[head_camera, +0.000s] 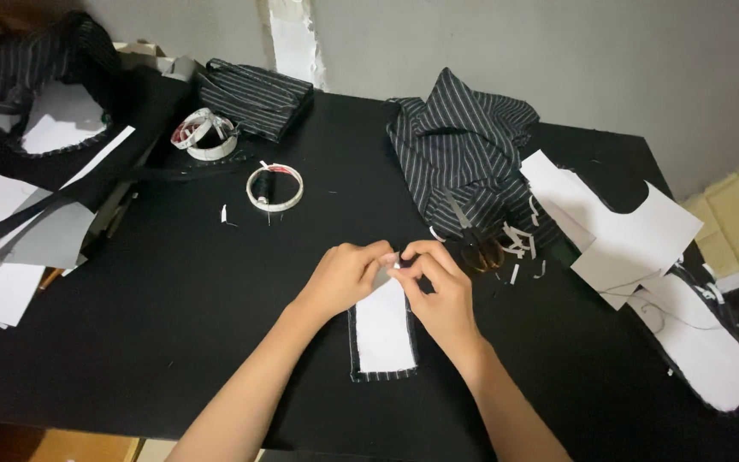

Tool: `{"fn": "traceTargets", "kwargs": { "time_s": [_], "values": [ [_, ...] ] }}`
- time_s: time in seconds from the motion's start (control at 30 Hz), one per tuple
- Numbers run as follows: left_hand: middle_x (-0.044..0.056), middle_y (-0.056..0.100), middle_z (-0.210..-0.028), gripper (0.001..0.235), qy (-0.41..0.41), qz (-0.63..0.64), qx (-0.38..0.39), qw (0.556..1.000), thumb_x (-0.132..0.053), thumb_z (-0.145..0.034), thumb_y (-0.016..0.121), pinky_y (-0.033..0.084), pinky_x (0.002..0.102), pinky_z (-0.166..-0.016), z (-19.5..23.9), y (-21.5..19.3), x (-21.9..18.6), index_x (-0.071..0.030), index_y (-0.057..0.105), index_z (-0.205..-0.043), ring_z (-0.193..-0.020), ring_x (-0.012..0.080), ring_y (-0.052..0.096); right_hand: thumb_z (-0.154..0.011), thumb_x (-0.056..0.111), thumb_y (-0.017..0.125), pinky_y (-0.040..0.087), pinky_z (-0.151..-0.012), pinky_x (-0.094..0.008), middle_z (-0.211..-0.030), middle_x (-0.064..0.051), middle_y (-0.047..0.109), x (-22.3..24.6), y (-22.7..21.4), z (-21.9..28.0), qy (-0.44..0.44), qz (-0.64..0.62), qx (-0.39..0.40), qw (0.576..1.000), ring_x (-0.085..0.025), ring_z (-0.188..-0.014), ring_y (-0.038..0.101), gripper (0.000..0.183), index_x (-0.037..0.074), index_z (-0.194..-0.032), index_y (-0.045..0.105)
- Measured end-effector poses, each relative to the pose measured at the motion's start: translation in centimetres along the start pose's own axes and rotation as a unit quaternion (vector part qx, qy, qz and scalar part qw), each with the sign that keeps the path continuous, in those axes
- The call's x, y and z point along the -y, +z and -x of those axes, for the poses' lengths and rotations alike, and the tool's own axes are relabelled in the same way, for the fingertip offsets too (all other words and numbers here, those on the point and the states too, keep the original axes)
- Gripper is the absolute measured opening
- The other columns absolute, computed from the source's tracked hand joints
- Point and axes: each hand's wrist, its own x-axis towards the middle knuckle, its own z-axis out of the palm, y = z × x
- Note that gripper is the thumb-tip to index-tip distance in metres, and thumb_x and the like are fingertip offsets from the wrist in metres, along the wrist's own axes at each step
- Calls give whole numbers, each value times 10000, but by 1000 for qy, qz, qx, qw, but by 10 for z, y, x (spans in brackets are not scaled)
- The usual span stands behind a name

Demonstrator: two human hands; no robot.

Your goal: Applying adhesive tape to fabric pieces and trimming them with scissors

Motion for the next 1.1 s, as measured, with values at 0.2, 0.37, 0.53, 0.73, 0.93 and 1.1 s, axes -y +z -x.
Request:
{"fn": "traceTargets", "kwargs": {
  "time_s": [0.2, 0.37, 0.53, 0.73, 0.93, 1.1],
  "values": [
    [72, 657, -614, 132, 14, -37, -54, 998, -153, -876, 530, 512, 403, -605, -2, -4, -6, -166, 581, -755, -623, 341, 645, -737, -24, 745, 470, -528, -239, -731, -17, 688, -4, 2, -1, 36, -14, -7, 999, -161, -534, 590, 168, 81, -703, 618],
    [14, 644, -587, 144, -9, -61, -120, 991, -154, -888, 543, 512, 345, -588, -3, -8, 0, -171, 567, -747, -605, 270, 652, -773, -42, 690, 424, -478, -231, -732, -51, 688, -3, 0, 0, 158, -155, 47, 974, -103, -459, 489, 206, 51, -911, 570],
    [108, 655, -614, 176, -37, -4, -93, 995, -203, -909, 541, 498, 462, -615, -9, -23, 2, -140, 620, -765, -654, 388, 645, -757, -57, 692, 466, -480, -247, -763, -88, 667, -35, -8, -2, 218, -250, 26, 943, -110, -540, 578, 280, 17, -1005, 583],
    [226, 673, -725, 155, -3, -52, -32, 998, -87, -891, 519, 478, 529, -686, -6, -111, 3, -41, 638, -804, -750, 479, 626, -940, 34, 564, 402, -460, -158, -772, 45, 543, -82, -60, -12, 261, -191, -249, 913, -40, -521, 500, 131, 123, -1037, 556],
    [189, 697, -799, 137, 5, -278, 12, 960, -167, -909, 538, 482, 534, -732, -15, -150, 47, -93, 653, -921, -785, 434, 656, -975, -62, 458, 378, -418, -192, -881, -3, 504, -129, -89, -1, 216, -129, -370, 894, -56, -474, 436, 231, 142, -1050, 536],
    [45, 559, -631, 187, 100, -369, 16, 924, -296, -945, 532, 331, 398, -774, -15, -146, 68, -188, 615, -815, -690, 235, 547, -987, 67, 411, 388, -654, -280, -960, -62, 508, -135, -105, 3, 134, 117, -331, 927, -143, -753, 462, 111, 78, -1051, 502]
  ]
}}
